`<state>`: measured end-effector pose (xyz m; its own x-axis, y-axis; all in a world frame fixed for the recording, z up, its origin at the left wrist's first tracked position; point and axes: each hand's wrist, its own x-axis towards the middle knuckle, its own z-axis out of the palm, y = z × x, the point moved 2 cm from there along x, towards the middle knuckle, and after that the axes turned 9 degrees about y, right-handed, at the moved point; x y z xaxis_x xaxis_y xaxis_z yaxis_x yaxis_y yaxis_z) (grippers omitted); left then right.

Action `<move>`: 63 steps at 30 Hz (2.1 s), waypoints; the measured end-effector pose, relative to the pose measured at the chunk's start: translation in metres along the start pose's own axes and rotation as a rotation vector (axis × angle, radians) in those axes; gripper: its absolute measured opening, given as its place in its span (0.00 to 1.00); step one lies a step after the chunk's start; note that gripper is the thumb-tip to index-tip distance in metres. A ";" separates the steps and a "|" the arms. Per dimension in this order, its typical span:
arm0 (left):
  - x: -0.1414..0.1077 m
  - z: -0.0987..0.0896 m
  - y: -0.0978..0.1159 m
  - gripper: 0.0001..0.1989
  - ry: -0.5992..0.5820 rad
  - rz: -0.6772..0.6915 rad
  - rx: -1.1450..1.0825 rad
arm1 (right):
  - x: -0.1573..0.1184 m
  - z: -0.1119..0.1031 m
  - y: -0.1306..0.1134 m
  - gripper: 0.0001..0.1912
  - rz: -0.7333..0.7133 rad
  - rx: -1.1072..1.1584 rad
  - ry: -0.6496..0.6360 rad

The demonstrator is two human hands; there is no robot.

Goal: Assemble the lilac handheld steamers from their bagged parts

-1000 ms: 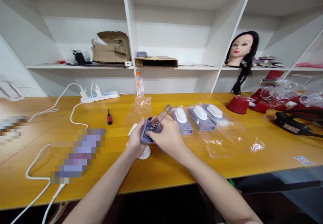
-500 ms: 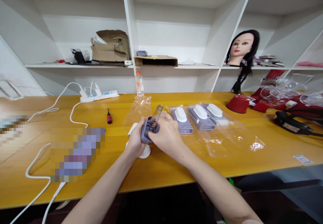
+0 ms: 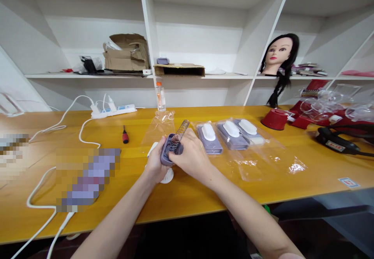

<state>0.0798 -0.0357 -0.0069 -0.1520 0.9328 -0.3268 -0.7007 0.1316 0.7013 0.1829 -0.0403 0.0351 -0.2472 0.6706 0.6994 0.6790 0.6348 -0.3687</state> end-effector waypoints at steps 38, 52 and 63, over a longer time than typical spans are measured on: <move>-0.002 0.002 0.000 0.15 -0.049 -0.015 0.036 | 0.002 -0.005 0.000 0.04 -0.010 0.024 -0.078; -0.002 0.003 0.000 0.15 -0.005 0.000 -0.009 | -0.002 0.002 -0.001 0.03 0.055 0.035 -0.023; -0.001 0.002 -0.002 0.13 -0.022 0.017 0.003 | 0.001 -0.002 -0.001 0.03 0.072 0.053 -0.041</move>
<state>0.0822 -0.0359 -0.0068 -0.1487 0.9421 -0.3004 -0.6961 0.1161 0.7085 0.1837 -0.0408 0.0372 -0.2280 0.7297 0.6446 0.6585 0.6032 -0.4500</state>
